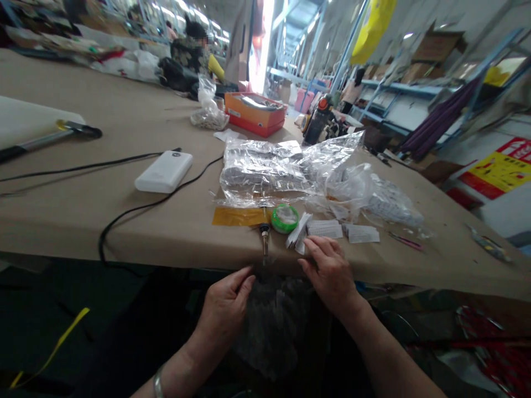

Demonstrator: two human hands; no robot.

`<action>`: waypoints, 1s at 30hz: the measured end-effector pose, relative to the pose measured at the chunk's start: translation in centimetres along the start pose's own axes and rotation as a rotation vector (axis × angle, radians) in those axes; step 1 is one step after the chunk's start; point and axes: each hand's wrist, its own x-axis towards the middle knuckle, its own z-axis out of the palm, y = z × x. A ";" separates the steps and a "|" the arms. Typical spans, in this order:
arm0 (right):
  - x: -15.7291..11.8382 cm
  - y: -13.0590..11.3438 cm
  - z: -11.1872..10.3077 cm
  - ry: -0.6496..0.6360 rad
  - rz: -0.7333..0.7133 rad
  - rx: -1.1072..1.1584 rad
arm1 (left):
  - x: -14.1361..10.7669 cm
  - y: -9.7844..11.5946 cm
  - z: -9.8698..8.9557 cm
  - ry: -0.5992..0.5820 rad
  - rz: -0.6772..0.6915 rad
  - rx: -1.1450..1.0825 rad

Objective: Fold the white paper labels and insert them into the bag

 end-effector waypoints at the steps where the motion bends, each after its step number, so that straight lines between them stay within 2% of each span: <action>1: 0.0 0.4 0.2 -0.016 -0.025 -0.057 | 0.0 -0.1 0.0 -0.008 -0.003 0.004; 3: -0.1 0.9 0.7 -0.008 -0.073 -0.100 | -0.3 -0.3 0.1 -0.049 -0.010 0.001; 7: -0.8 1.0 0.5 0.108 -0.129 -0.006 | -1.1 0.4 1.3 -0.171 -0.089 -0.092; 9: -1.2 0.5 -0.2 0.150 -0.161 0.066 | -1.4 1.1 2.3 -0.235 -0.225 -0.256; 12: -2.4 -0.9 -1.4 0.152 -0.250 0.173 | -1.7 2.5 4.1 -0.336 -0.488 -0.659; 14: -3.4 -2.2 -2.0 0.119 -0.320 0.226 | -1.7 3.2 5.1 -0.402 -0.573 -0.894; 16: -4.1 -3.0 -2.4 0.082 -0.384 0.257 | -1.6 3.6 5.8 -0.415 -0.590 -0.994; 19: -4.1 -2.7 -2.6 0.027 -0.394 0.279 | -1.4 3.9 6.3 -0.356 -0.597 -0.934; 21: -3.3 -1.2 -2.4 0.010 -0.278 0.225 | -1.3 4.1 6.2 -0.355 -0.617 -0.839; 23: -2.2 0.7 -2.1 0.012 -0.097 0.075 | -1.4 4.2 6.1 -0.366 -0.631 -0.745; 25: -1.3 2.5 -1.5 -0.028 0.023 -0.095 | -1.5 4.3 6.0 -0.366 -0.629 -0.680; 28: -1.2 3.9 -0.7 -0.104 0.055 -0.228 | -1.7 4.0 6.0 -0.376 -0.623 -0.660; 30: -1.8 4.4 -0.3 -0.082 0.020 -0.217 | -1.8 3.7 6.0 -0.390 -0.630 -0.658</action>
